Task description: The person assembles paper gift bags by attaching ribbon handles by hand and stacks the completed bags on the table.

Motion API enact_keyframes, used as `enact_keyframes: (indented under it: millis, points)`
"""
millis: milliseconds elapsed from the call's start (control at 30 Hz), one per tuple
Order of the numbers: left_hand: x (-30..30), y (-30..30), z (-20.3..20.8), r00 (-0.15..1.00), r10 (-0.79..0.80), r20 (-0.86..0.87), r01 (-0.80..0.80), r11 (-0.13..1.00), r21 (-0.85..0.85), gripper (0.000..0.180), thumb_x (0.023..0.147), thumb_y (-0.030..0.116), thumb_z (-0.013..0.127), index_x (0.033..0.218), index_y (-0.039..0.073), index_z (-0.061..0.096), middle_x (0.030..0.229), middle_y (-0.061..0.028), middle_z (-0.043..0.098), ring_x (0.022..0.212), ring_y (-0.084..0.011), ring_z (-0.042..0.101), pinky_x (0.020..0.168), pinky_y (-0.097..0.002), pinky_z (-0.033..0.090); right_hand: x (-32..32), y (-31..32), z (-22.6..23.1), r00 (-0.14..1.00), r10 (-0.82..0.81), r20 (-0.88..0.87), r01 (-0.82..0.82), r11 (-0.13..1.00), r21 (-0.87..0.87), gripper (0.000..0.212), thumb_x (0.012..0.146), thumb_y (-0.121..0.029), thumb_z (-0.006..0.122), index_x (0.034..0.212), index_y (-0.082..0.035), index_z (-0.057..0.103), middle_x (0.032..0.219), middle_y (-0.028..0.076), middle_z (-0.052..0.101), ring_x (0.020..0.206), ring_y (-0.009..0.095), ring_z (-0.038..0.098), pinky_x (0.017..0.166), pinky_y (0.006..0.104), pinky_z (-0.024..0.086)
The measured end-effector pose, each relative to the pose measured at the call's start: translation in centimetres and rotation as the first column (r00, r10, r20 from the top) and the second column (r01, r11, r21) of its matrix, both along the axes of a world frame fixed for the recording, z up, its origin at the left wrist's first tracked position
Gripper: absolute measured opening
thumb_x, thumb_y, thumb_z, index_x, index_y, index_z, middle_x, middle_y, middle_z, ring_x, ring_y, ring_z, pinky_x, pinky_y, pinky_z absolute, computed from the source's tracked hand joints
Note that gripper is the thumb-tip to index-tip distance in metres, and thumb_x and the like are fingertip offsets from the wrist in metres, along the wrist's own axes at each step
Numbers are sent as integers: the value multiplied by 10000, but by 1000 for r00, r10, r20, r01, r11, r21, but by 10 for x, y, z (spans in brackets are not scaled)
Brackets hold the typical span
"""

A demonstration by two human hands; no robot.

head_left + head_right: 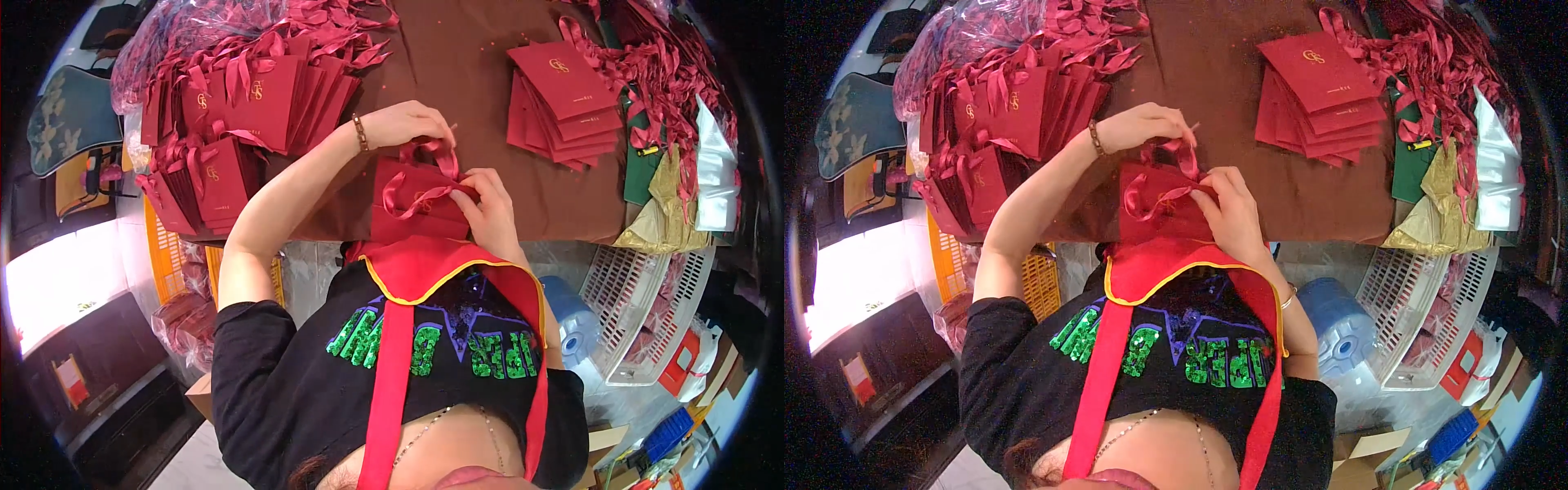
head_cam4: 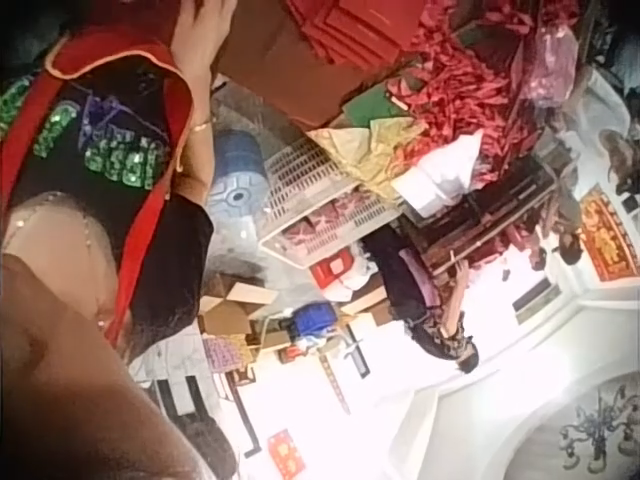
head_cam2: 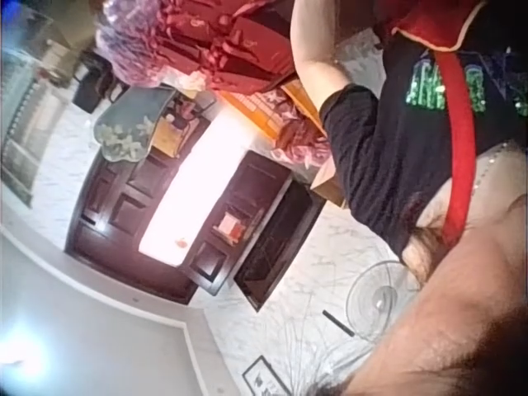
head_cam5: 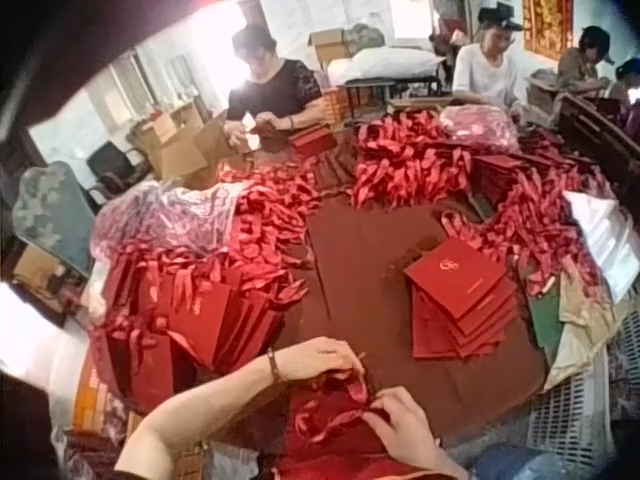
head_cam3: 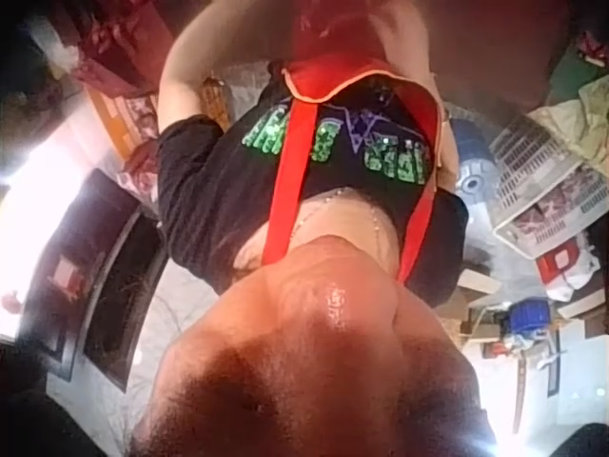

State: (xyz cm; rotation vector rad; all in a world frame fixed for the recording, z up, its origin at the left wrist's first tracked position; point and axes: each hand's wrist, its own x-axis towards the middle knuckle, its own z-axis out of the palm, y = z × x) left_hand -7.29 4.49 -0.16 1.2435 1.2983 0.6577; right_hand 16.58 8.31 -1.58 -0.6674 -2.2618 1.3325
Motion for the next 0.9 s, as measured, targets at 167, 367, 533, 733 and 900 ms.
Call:
enact_keyframes:
  millis: [167, 367, 533, 733, 900]
  points:
    - [-6, -8, 11, 901, 349, -259, -310, 934, 180, 345, 933, 249, 494, 1201, 36, 532, 1043, -100, 616, 931, -106, 563, 828, -268, 447, 3, 0, -6, 1000, 8, -29, -8, 1000, 9, 135, 779, -54, 652, 865, 4, 565, 963, 136, 543, 830, 254, 562, 676, 302, 455]
    - [13, -34, 7, 885, 297, -358, -298, 953, 54, 435, 822, 197, 608, 1215, 57, 482, 915, -142, 649, 774, -167, 608, 695, -292, 473, 0, -1, -3, 1000, 6, 5, -6, 1000, -17, 140, 779, -51, 652, 869, 10, 563, 961, 129, 544, 824, 244, 560, 667, 295, 452]
    - [21, -42, 2, 794, 606, 45, -584, 741, 330, 367, 748, 59, 593, 1114, 46, 560, 847, -144, 650, 692, -165, 596, 647, -284, 467, -2, 1, -5, 1000, 12, 2, -12, 1000, 21, 136, 778, -46, 649, 866, 14, 563, 952, 132, 545, 831, 253, 558, 675, 301, 453]
    - [48, -31, 19, 659, 201, -725, 3, 963, 269, 257, 807, 333, 596, 848, 94, 682, 825, -121, 605, 763, -289, 588, 667, -333, 454, -5, -2, 0, 999, 35, -5, -35, 999, 41, 140, 776, -36, 641, 881, 8, 560, 946, 138, 547, 844, 272, 560, 705, 324, 456]
    - [49, -16, -2, 877, 319, -358, -160, 898, 409, 218, 827, 271, 613, 803, 58, 654, 769, -45, 616, 691, -181, 580, 617, -306, 438, -3, -4, 5, 998, 57, 18, -57, 998, 5, 133, 779, -27, 631, 882, 5, 553, 938, 145, 546, 846, 297, 560, 701, 324, 458]
